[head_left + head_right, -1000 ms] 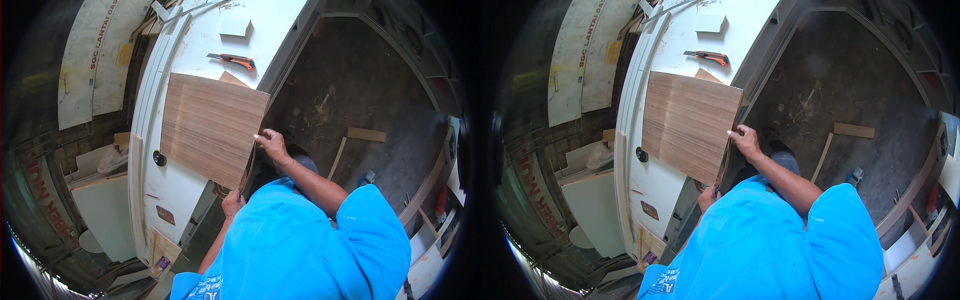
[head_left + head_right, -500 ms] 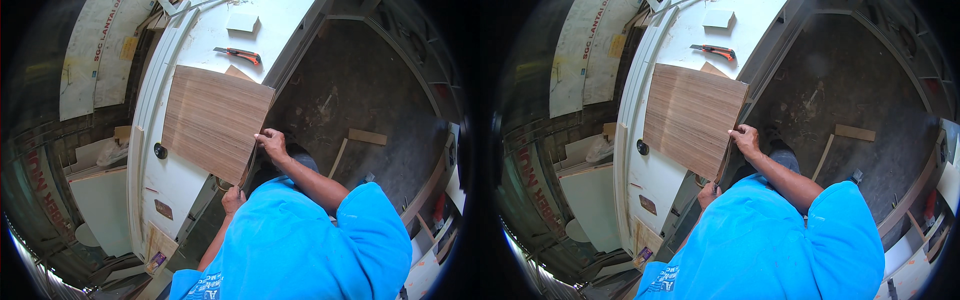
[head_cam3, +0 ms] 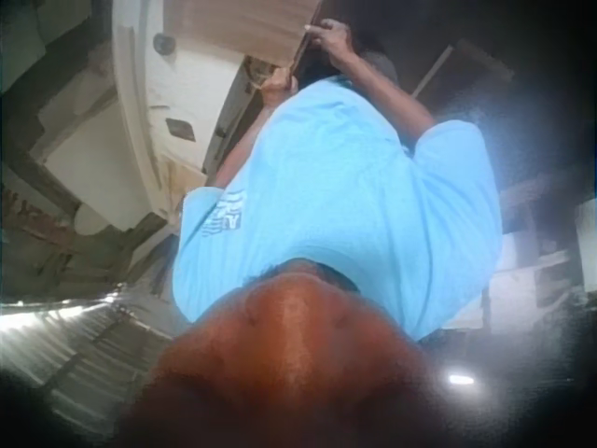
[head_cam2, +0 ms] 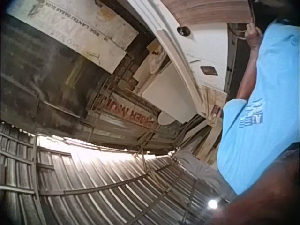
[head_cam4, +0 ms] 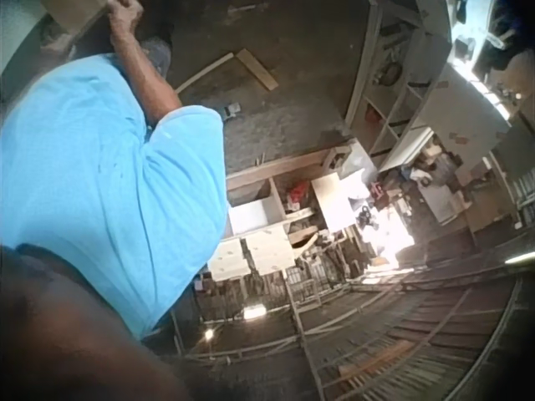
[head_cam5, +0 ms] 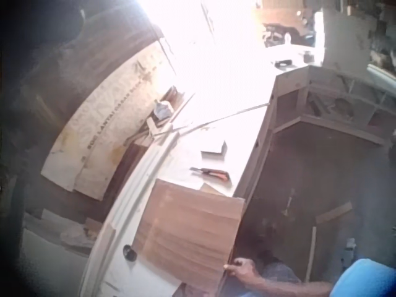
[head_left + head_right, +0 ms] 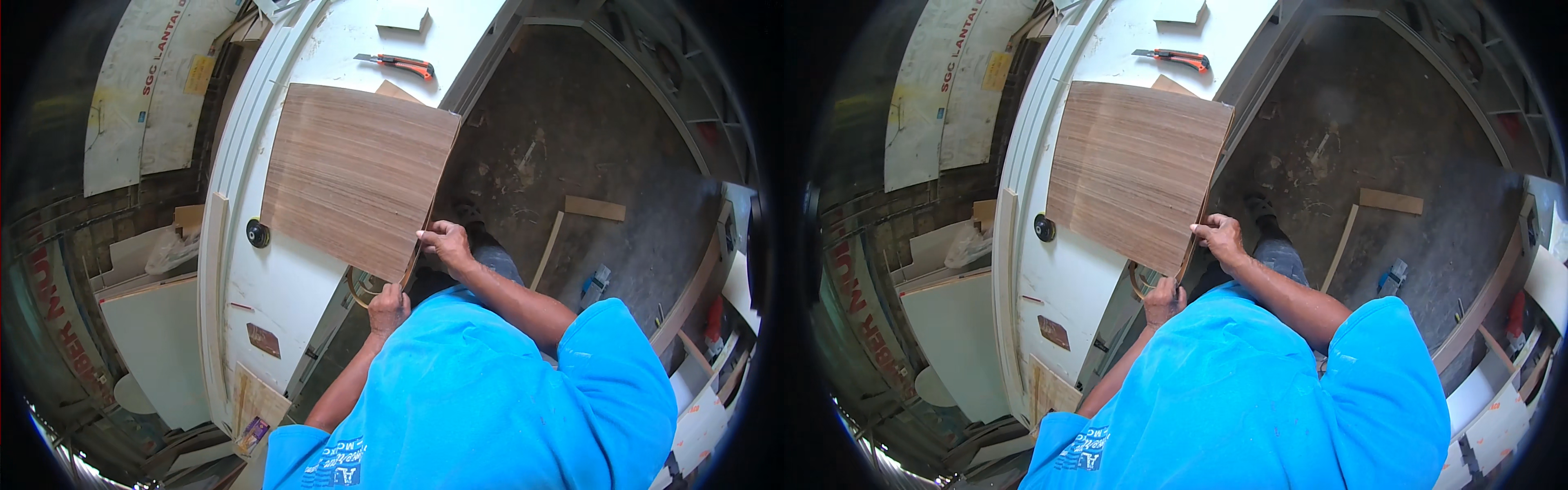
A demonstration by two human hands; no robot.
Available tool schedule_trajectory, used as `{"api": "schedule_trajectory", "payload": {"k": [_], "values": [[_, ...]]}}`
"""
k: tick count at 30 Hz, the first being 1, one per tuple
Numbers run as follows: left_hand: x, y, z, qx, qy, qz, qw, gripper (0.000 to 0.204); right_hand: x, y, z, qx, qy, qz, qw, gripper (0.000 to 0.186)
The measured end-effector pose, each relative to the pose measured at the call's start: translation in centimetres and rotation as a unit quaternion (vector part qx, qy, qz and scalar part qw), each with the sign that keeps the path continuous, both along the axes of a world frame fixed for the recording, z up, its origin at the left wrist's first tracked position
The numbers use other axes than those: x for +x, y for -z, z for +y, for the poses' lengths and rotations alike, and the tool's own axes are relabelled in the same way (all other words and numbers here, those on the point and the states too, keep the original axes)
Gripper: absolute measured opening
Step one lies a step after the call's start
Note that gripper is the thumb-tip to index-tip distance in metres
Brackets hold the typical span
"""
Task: The person applies an edging strip to the side of a wooden panel and then sands the edges with a sanding block.
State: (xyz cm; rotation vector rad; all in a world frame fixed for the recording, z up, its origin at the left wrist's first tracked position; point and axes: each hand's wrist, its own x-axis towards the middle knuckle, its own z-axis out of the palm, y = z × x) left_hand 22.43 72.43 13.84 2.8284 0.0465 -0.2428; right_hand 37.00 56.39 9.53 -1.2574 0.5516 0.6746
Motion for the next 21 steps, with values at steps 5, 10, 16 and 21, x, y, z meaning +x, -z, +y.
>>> {"api": "schedule_trajectory", "payload": {"k": [5, 10, 16, 21], "values": [[0.2, 0.2, 1.4, -0.047, 0.074, 0.008, 0.996, 0.015, -2.6, 0.0, 1.4, -0.011, 0.019, -0.018, 1.0, 0.021], [-0.5, -0.1, 2.7, -0.101, 0.082, -0.001, 0.992, 0.017, -3.2, 0.0, 1.7, -0.02, 0.05, -0.023, 0.998, 0.025], [-3.4, 0.0, 4.1, -0.335, -0.117, 0.031, 0.935, 0.023, -3.5, 0.6, 1.8, -0.07, 0.032, -0.05, 0.996, 0.031], [-3.7, 0.7, 4.9, -0.365, -0.268, 0.046, 0.891, 0.035, -3.7, 0.3, 2.1, -0.058, 0.035, -0.049, 0.997, 0.024]]}}
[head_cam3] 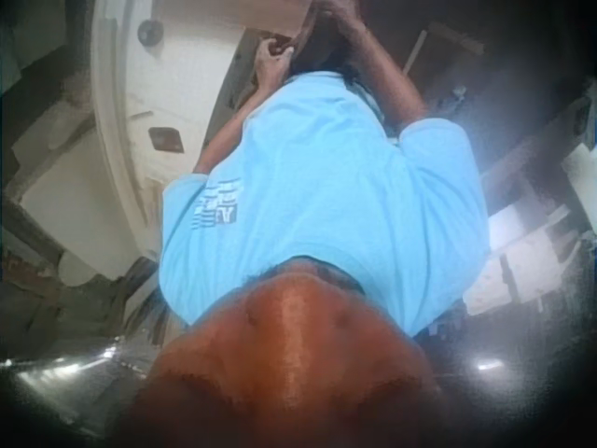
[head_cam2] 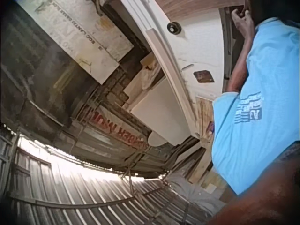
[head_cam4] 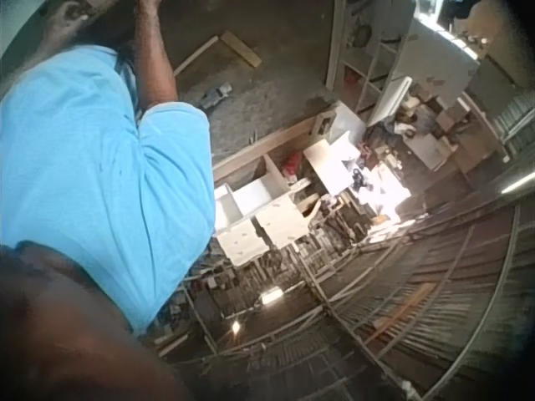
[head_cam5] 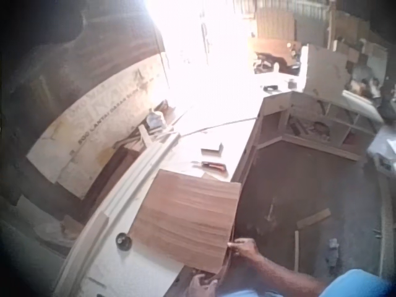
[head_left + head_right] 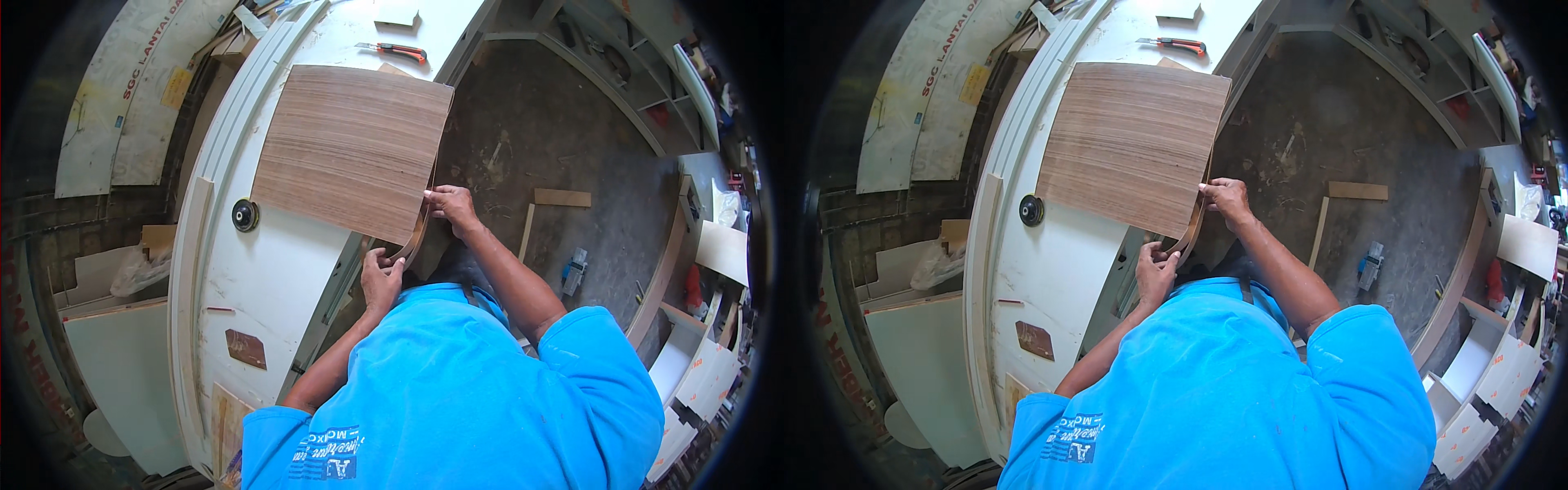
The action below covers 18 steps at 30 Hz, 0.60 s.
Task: The person applies an edging strip to the side of a wooden panel and then sands the edges with a sanding block.
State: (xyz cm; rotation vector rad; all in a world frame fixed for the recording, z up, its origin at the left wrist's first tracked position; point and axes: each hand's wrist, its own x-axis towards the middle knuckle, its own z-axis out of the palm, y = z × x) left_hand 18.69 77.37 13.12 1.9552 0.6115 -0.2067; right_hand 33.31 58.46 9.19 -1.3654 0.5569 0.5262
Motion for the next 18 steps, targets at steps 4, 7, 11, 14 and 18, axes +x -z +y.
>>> {"api": "schedule_trajectory", "payload": {"k": [4, 7, 11, 14, 18], "values": [[1.3, 0.0, 0.6, 0.14, 0.169, 0.056, 0.974, 0.028, 0.0, -0.7, 0.4, 0.012, 0.013, 0.007, 1.0, 0.023], [2.4, -0.4, 0.6, 0.18, 0.209, 0.037, 0.961, 0.026, 0.2, 0.6, 0.2, 0.014, 0.022, 0.002, 1.0, 0.02], [3.1, -1.7, 0.8, 0.167, 0.313, 0.061, 0.933, 0.023, -0.1, 1.1, 0.2, -0.002, 0.028, -0.001, 1.0, 0.018], [1.5, -2.8, 1.4, 0.133, 0.342, 0.085, 0.927, 0.024, -0.3, 1.5, -0.3, -0.018, 0.033, -0.008, 0.999, 0.016], [-1.4, -5.4, 5.9, 0.104, 0.351, 0.148, 0.919, 0.03, -0.7, 0.8, 0.9, -0.036, 0.024, -0.006, 0.999, 0.02]]}}
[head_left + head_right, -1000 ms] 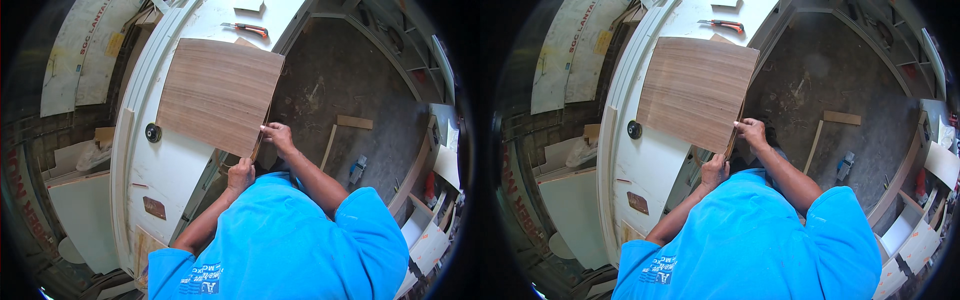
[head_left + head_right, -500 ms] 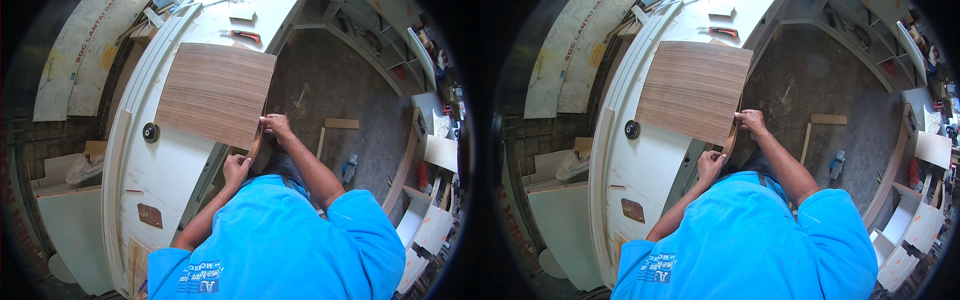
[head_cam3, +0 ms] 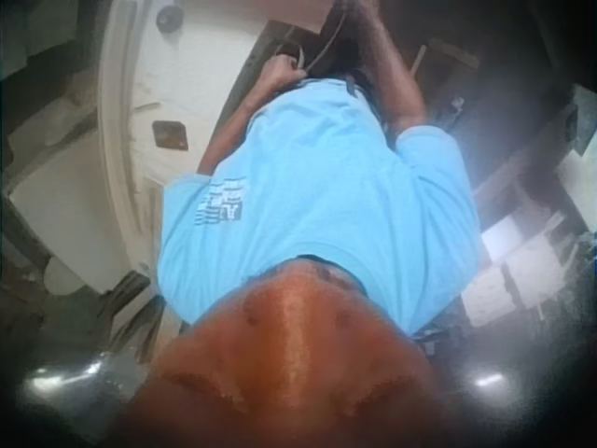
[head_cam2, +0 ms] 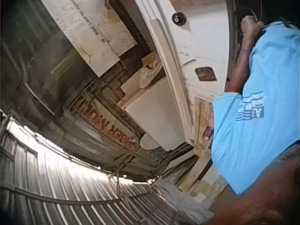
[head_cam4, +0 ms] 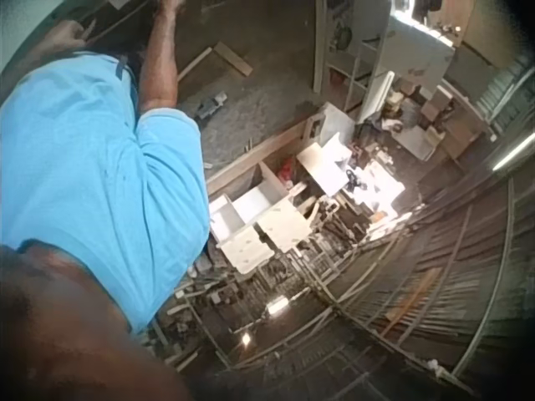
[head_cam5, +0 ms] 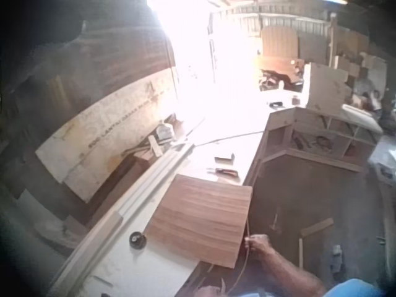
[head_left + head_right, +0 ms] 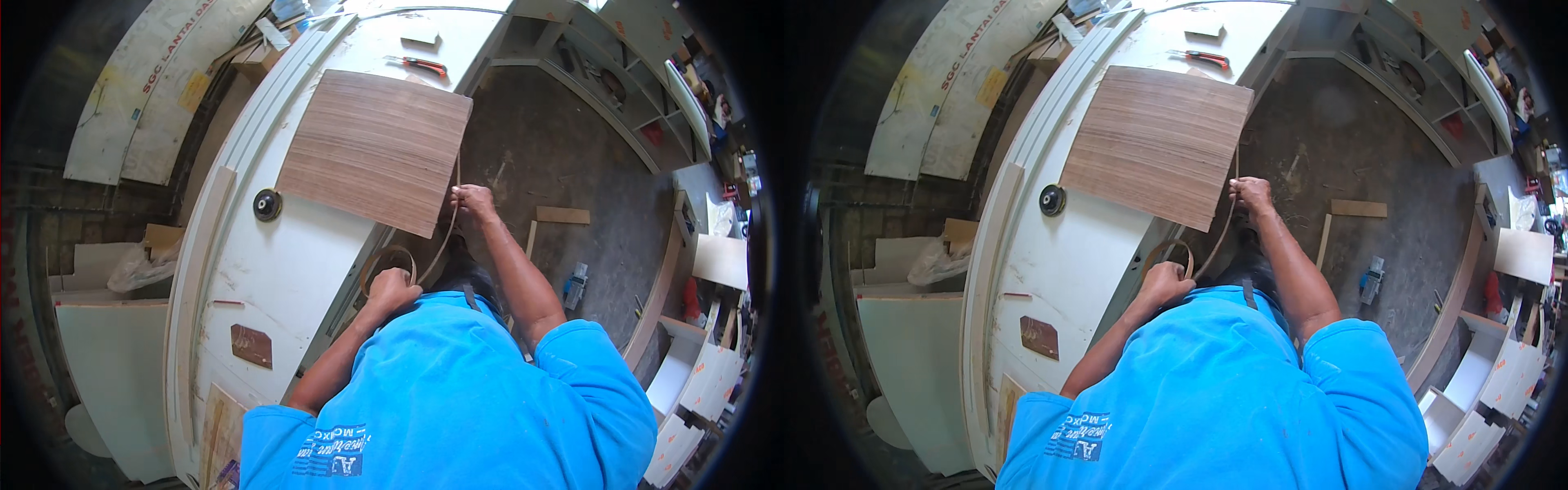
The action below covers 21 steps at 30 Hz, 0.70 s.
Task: The person applies an edging strip to the side of a wooden panel and then sands the edges with a sanding block.
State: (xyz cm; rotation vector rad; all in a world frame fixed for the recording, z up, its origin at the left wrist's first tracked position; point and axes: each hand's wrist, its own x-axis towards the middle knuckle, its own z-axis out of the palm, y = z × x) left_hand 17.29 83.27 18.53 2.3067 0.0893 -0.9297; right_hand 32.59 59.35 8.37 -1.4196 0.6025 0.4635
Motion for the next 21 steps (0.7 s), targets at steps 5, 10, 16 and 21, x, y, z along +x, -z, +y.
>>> {"api": "schedule_trajectory", "payload": {"k": [5, 10, 16, 21], "values": [[-3.3, -5.0, 9.3, -0.224, -0.28, 0.048, 0.932, 0.024, 0.0, 0.8, -0.6, 0.007, 0.005, -0.007, 1.0, 0.017], [-5.9, -9.3, 19.4, -0.542, -0.582, -0.006, 0.606, 0.019, 0.2, 0.4, 1.3, -0.038, -0.006, -0.007, 0.999, 0.012], [-4.8, -16.0, 28.6, -0.589, -0.651, -0.294, 0.378, 0.046, 0.6, 1.1, 1.0, -0.015, 0.017, -0.035, 0.999, 0.006], [5.1, -14.7, 27.8, -0.702, -0.441, -0.138, 0.542, 0.076, 0.5, 1.2, 0.2, -0.003, 0.016, -0.013, 1.0, 0.009]]}}
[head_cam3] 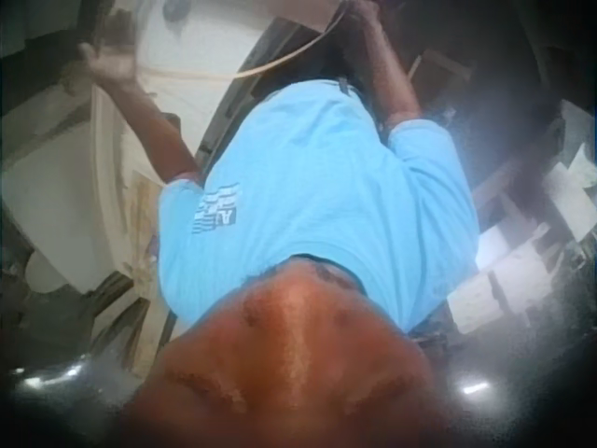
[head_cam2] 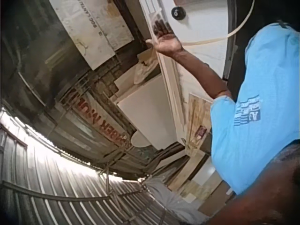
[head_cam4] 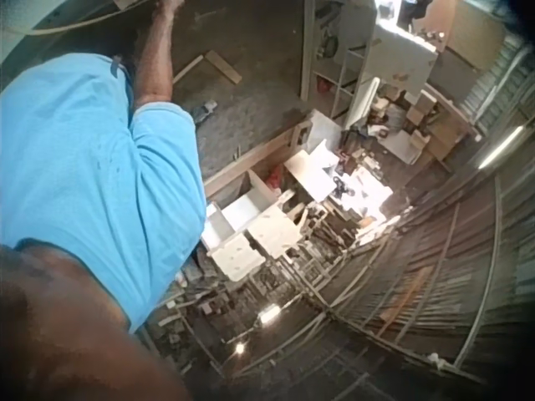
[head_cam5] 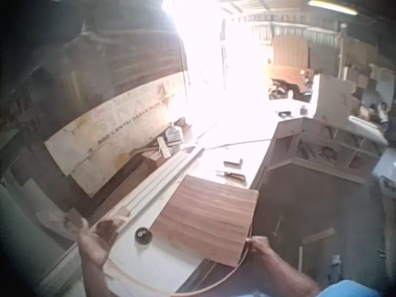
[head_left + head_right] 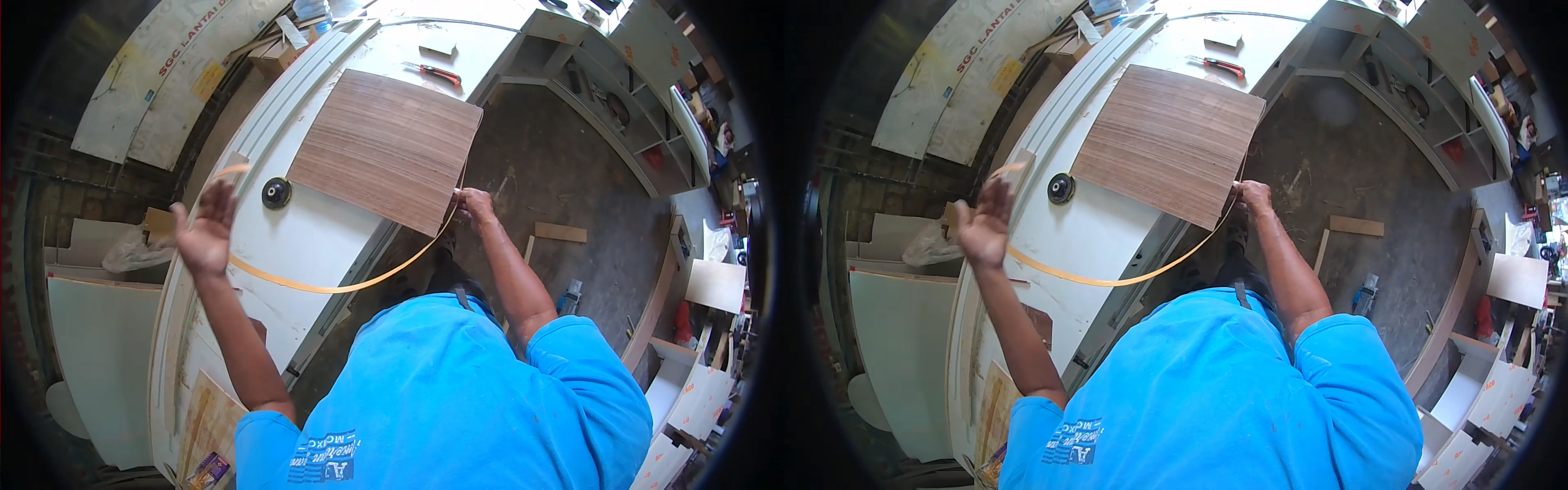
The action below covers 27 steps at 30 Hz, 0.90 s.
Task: The person applies an edging strip to the side of a wooden panel and then sands the edges with a sanding block.
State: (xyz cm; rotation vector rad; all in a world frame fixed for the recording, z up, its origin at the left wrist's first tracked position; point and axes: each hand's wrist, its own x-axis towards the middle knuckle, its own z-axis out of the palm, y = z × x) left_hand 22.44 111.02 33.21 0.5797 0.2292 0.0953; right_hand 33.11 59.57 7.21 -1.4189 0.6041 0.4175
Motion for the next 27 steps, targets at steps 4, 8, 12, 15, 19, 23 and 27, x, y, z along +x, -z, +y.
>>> {"api": "schedule_trajectory", "payload": {"k": [4, 8, 12, 15, 19, 23, 27], "values": [[6.5, 3.8, -3.8, 0.092, 0.017, 0.146, 0.985, 0.087, -0.5, -0.7, -0.2, 0.044, 0.005, 0.017, 0.999, 0.015], [12.8, 7.7, -4.4, 0.126, -0.041, 0.306, 0.943, 0.099, -1.3, -2.4, 0.4, 0.07, 0.009, 0.006, 0.997, 0.019], [14.7, 14.8, -8.8, 0.293, -0.086, 0.376, 0.875, 0.083, -1.4, -1.8, 0.6, 0.113, 0.046, -0.011, 0.992, 0.025], [14.0, 19.6, -15.6, 0.59, 0.034, 0.226, 0.774, 0.05, -1.6, -2.4, 1.7, 0.11, 0.057, -0.023, 0.992, 0.03], [17.6, 19.4, -28.5, 0.816, 0.105, 0.081, 0.563, 0.05, -2.4, -0.9, -1.3, 0.114, 0.079, 0.001, 0.99, 0.033], [20.7, 23.1, -29.5, 0.876, 0.07, 0.074, 0.472, 0.065, -2.1, -2.5, 0.3, 0.133, 0.095, -0.005, 0.986, 0.032], [21.5, 26.2, -30.3, 0.908, 0.033, 0.096, 0.405, 0.078, -1.7, -2.5, 0.3, 0.069, 0.073, 0.0, 0.995, 0.032]]}}
